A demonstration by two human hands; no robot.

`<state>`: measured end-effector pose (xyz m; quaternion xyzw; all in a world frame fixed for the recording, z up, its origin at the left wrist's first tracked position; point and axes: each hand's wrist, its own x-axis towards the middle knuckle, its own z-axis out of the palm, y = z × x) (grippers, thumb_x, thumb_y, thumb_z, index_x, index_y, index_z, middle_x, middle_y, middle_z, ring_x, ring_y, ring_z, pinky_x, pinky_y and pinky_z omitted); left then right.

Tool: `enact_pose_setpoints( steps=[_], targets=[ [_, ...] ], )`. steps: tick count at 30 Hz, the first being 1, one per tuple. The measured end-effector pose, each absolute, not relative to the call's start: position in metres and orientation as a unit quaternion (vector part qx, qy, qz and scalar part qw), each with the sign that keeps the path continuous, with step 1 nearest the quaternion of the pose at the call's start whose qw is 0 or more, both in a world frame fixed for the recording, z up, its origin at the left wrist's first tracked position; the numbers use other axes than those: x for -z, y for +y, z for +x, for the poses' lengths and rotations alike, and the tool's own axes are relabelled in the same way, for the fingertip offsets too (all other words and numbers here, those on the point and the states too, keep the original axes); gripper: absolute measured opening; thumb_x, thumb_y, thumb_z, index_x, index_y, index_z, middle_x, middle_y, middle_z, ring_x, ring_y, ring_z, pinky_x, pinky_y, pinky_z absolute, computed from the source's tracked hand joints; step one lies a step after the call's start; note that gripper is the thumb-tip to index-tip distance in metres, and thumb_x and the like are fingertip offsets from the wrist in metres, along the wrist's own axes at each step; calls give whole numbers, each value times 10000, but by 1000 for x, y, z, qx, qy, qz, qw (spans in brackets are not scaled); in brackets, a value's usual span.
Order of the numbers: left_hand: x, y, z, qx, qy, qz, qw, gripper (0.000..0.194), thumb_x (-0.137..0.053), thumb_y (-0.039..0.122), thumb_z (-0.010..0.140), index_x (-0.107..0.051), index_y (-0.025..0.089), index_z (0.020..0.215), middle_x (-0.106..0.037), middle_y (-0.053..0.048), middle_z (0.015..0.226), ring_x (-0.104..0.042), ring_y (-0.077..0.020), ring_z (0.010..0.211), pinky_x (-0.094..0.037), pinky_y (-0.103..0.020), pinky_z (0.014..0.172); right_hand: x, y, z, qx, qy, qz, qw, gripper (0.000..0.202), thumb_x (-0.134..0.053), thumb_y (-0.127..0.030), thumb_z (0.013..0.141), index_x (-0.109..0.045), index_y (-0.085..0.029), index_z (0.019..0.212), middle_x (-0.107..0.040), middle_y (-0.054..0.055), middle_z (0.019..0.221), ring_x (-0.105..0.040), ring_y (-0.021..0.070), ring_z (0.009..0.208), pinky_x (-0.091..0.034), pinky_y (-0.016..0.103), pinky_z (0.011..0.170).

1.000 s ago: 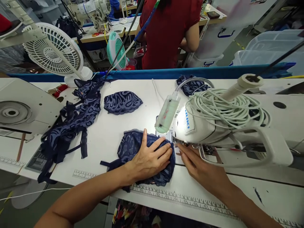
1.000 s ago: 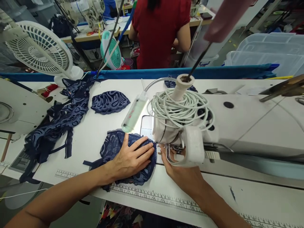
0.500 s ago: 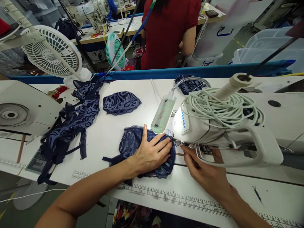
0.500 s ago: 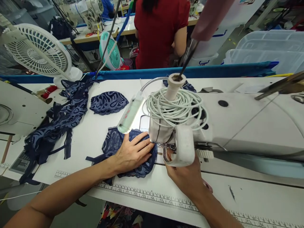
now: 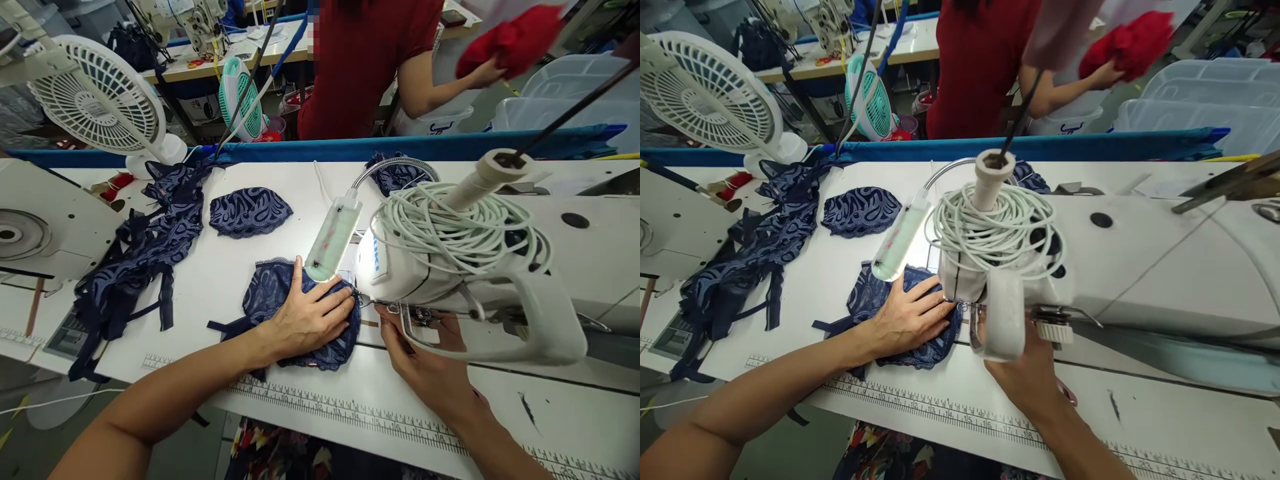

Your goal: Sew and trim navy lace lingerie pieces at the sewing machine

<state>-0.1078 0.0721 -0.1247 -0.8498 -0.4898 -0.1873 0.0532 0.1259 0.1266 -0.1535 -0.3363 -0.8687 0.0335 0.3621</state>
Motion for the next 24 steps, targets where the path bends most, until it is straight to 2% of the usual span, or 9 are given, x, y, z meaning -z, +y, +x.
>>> enact_pose_setpoints(
  steps=[4,8,13,16,20,24],
  targets=[
    [125,73,-111,182,-485,-854,47,267,-477,263,981,-620,187,1193,-678,-72,1240,-538,-268,1274,51,-751,1119,148,126,130,15,-901,-285,326,199,-601,-143,838,-709,-180,1001,-704,92,850,-643,236,826,-484,340,707],
    [123,74,-113,179,-482,-857,46,263,-478,269,980,-622,197,1189,-682,-65,1233,-530,-270,1283,58,-753,1115,145,126,127,14,-898,-277,343,236,-593,-47,796,-690,-195,953,-697,82,862,-628,216,801,-459,331,694],
    [122,75,-112,179,-486,-854,55,268,-472,274,985,-619,183,1189,-682,-67,1231,-537,-261,1275,43,-746,1122,136,127,121,10,-879,-292,376,198,-606,-48,787,-605,-198,916,-639,40,734,-569,181,648,-449,347,695],
    [122,74,-112,174,-485,-855,54,274,-471,275,985,-618,184,1199,-689,-78,1218,-541,-259,1271,33,-744,1122,131,133,120,18,-876,-284,390,177,-573,-54,787,-554,-196,891,-622,37,721,-567,189,653,-452,365,732],
    [126,74,-113,175,-481,-858,48,295,-475,278,981,-608,187,1228,-693,-93,1204,-560,-260,1248,16,-748,1119,134,140,122,30,-870,-297,394,183,-497,-31,795,-523,-208,834,-565,13,614,-541,196,595,-438,379,705],
    [127,73,-115,178,-480,-858,42,301,-464,277,984,-603,197,1240,-683,-88,1230,-555,-251,1255,30,-742,1121,139,140,124,15,-876,-305,374,202,-473,-41,825,-544,-199,928,-605,38,687,-565,207,621,-440,378,694]
  ],
)
